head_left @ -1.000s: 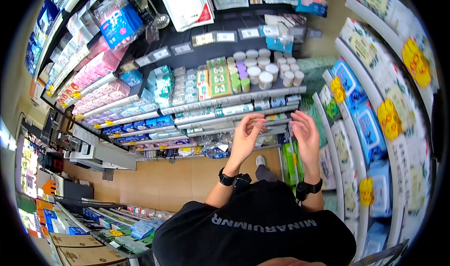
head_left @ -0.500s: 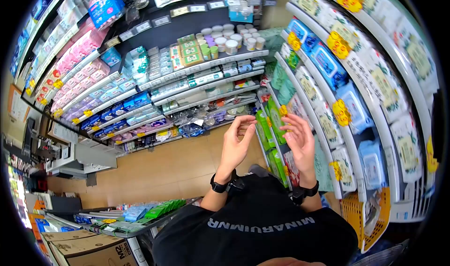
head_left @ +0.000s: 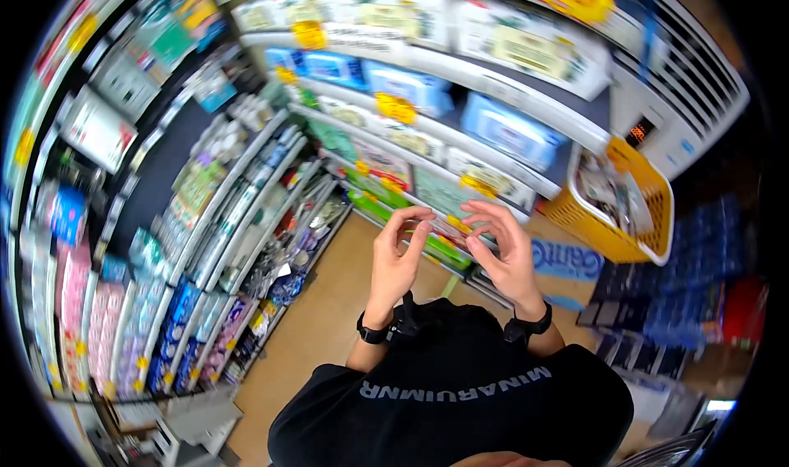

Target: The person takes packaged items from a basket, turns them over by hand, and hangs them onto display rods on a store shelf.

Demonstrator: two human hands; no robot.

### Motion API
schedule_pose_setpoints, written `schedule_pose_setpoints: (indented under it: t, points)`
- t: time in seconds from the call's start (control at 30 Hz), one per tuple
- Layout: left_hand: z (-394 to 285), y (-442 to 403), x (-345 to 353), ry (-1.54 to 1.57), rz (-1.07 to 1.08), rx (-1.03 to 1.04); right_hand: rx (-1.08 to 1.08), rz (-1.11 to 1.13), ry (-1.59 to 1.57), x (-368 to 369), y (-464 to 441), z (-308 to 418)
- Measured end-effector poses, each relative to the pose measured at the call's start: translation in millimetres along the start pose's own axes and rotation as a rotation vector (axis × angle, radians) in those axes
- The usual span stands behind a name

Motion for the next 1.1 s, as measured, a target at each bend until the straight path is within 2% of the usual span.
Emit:
schedule_pose_setpoints:
  t: [0.2,0.47,0.77,1.1]
  points:
    - [10.7,28.7,141.9,0.054,0.337,-0.031,-0.031,-0.262,0.172,-123.7,91.9,39.1]
    - [27.3,66.8,270.7,-0.016,0.500,-0.109,0.007,-0.588,0.274,-235.4,208.3,84.0]
    - [37.8,80.1,332.1,-0.073,0.555,-0.113,0.078,-0.753,0.285,-282.9,262.9,96.8]
    - [30.9,54.7,357.0,-0.138,0.525,-0.083,0.121,-0.760,0.296,-300.5,262.8,84.2]
Point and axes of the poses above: each hand's wrist, its own y-axis away from the middle knuckle, its own x-axis out of the palm, z = x × y, the point moved 4 cm from there along -y, towards the middle knuckle, and after that the axes turned 10 degrees about -x, right-handed, at the moved point
